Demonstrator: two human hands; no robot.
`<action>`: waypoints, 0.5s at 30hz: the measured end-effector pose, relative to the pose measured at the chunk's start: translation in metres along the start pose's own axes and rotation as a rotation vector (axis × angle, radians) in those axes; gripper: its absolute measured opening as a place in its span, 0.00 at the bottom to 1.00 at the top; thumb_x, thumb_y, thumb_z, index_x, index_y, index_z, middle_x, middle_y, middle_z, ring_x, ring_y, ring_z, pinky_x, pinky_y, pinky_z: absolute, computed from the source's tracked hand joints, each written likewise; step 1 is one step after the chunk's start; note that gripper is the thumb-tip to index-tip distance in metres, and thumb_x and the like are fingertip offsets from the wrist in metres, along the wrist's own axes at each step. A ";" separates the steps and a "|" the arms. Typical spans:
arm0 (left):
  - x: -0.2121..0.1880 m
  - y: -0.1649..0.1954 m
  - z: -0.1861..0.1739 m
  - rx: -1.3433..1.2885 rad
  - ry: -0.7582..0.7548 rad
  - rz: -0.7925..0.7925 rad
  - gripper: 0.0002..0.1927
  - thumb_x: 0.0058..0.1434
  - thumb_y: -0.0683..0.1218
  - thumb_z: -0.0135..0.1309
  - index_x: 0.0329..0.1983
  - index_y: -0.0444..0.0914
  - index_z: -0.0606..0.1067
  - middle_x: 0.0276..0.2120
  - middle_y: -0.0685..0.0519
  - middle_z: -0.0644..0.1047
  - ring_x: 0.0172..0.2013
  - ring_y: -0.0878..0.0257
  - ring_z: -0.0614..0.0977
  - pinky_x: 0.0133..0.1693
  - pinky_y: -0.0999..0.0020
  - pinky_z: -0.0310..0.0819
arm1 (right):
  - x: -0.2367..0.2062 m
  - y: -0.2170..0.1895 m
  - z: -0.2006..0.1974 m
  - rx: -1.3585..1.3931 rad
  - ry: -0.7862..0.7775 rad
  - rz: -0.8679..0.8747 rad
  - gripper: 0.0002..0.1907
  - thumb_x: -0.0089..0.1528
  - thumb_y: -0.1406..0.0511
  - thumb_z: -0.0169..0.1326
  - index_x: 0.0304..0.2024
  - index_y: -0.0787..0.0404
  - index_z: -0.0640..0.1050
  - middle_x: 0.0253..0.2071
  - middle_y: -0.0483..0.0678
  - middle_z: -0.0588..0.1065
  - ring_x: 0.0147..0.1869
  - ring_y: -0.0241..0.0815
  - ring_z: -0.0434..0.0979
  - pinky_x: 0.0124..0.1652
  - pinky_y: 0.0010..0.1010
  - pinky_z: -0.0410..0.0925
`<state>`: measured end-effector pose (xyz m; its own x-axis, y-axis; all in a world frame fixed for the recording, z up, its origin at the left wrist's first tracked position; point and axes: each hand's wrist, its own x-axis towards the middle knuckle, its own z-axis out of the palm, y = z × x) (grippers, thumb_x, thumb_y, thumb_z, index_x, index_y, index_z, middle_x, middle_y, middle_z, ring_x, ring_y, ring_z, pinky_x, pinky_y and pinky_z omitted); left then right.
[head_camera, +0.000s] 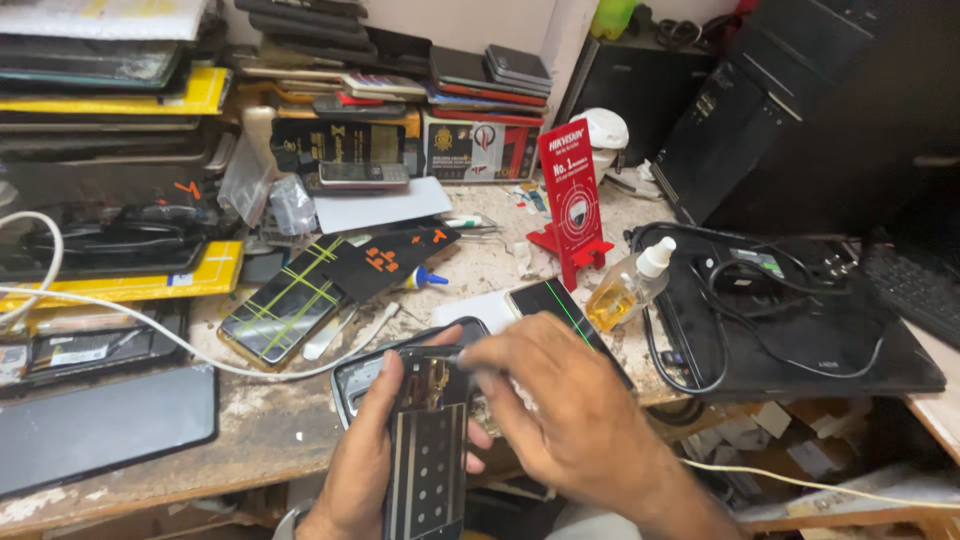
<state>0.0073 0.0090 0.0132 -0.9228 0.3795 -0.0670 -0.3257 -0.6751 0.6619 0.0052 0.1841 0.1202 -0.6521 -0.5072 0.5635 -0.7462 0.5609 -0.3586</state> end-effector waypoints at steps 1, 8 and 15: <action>0.000 0.001 -0.001 -0.003 -0.016 0.004 0.39 0.66 0.67 0.30 0.76 0.45 0.61 0.41 0.46 0.80 0.34 0.58 0.85 0.35 0.63 0.84 | 0.000 0.000 -0.001 -0.011 0.029 -0.143 0.15 0.61 0.72 0.58 0.50 0.61 0.73 0.42 0.52 0.76 0.47 0.49 0.79 0.46 0.38 0.70; 0.000 -0.004 -0.007 -0.016 -0.018 -0.006 0.38 0.68 0.67 0.30 0.74 0.43 0.61 0.39 0.45 0.80 0.34 0.58 0.85 0.35 0.64 0.84 | -0.006 0.002 0.001 0.043 0.078 -0.227 0.14 0.60 0.73 0.53 0.49 0.65 0.71 0.46 0.55 0.77 0.51 0.54 0.78 0.50 0.39 0.70; 0.000 -0.002 -0.005 -0.023 0.045 -0.026 0.39 0.65 0.67 0.30 0.76 0.46 0.62 0.40 0.47 0.81 0.32 0.58 0.85 0.33 0.63 0.83 | -0.011 0.006 0.006 0.015 0.040 0.009 0.12 0.63 0.69 0.57 0.49 0.63 0.75 0.41 0.52 0.77 0.46 0.48 0.79 0.45 0.35 0.71</action>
<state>0.0074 0.0069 0.0079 -0.9222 0.3683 -0.1179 -0.3538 -0.6804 0.6419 0.0074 0.1896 0.1075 -0.6531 -0.4758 0.5891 -0.7425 0.5551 -0.3749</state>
